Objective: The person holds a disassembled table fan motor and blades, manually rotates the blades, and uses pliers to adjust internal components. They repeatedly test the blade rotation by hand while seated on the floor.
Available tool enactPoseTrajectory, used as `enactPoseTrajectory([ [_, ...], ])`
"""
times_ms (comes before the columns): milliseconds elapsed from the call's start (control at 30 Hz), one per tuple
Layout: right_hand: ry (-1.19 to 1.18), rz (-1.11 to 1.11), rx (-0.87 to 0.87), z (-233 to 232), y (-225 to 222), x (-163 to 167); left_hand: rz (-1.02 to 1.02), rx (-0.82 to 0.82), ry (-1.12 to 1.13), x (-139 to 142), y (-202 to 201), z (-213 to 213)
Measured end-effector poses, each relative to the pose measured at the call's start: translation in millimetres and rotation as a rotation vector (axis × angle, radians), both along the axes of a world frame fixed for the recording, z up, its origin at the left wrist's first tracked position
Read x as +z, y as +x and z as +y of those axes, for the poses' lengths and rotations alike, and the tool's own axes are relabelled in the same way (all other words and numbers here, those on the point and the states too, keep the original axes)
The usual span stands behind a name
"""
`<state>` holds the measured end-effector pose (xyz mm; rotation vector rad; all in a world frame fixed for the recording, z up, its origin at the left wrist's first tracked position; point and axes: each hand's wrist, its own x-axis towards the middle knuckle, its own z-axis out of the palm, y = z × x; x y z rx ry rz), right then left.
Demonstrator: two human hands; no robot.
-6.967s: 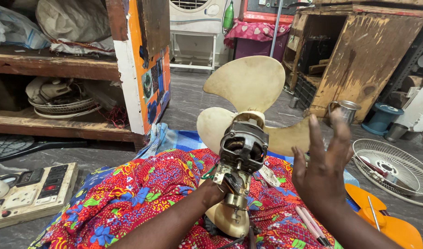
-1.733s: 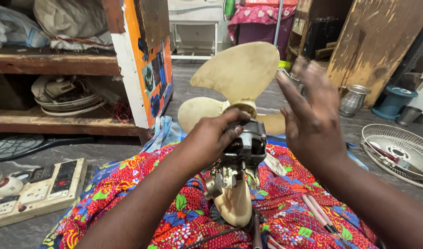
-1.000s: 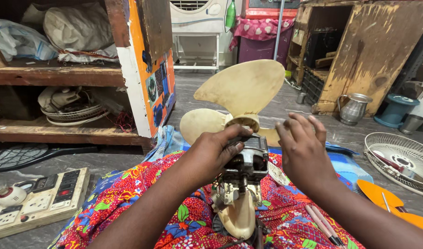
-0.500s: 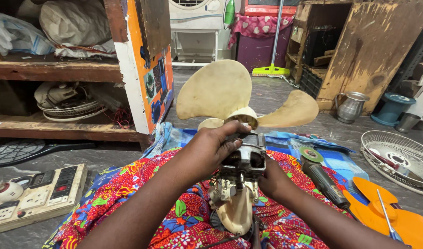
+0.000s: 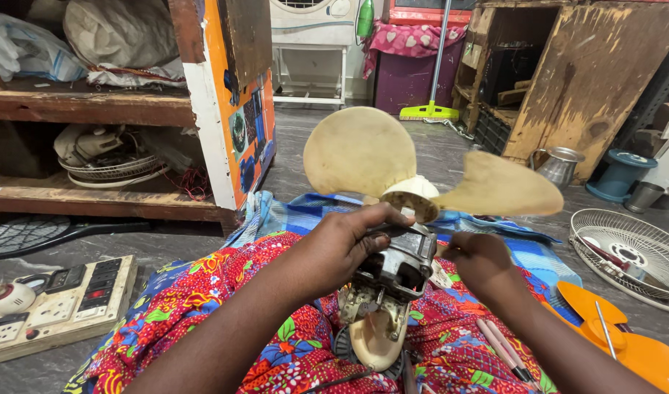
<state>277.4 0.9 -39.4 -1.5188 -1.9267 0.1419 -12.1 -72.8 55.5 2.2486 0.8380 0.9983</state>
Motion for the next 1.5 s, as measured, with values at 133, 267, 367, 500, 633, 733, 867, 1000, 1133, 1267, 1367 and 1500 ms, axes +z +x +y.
enactPoseTrajectory([
  [133,-0.067,0.111,0.070,-43,36,33,-0.053,-0.034,-0.047,-1,3,13],
  [267,0.029,0.079,0.235,-75,48,63,-0.043,-0.052,0.005,3,-6,22],
  [367,-0.106,0.101,0.097,-89,43,74,-0.032,-0.028,-0.011,4,-6,18],
  [500,-0.176,0.253,0.052,-101,31,82,-0.003,-0.047,0.114,5,-3,6],
  [633,-0.078,0.447,0.269,-113,28,96,0.114,0.164,0.106,4,9,3],
  [733,0.063,0.616,0.263,-100,23,104,0.067,0.107,0.128,3,10,5],
  [867,0.145,0.227,0.285,-67,11,95,0.056,-0.036,0.150,6,5,11],
  [1000,-0.241,0.420,0.487,-53,12,84,0.089,-0.083,0.088,9,1,12],
  [1133,-0.228,0.343,0.434,-53,17,79,0.104,-0.077,0.168,12,-1,11],
  [1267,-0.188,0.274,0.353,-45,14,87,0.136,-0.129,0.154,13,0,8],
  [1367,-0.394,0.355,0.155,-40,13,101,0.130,-0.153,0.115,13,4,6],
  [1500,-0.291,0.315,0.591,-58,27,118,0.134,-0.087,0.187,13,6,6],
])
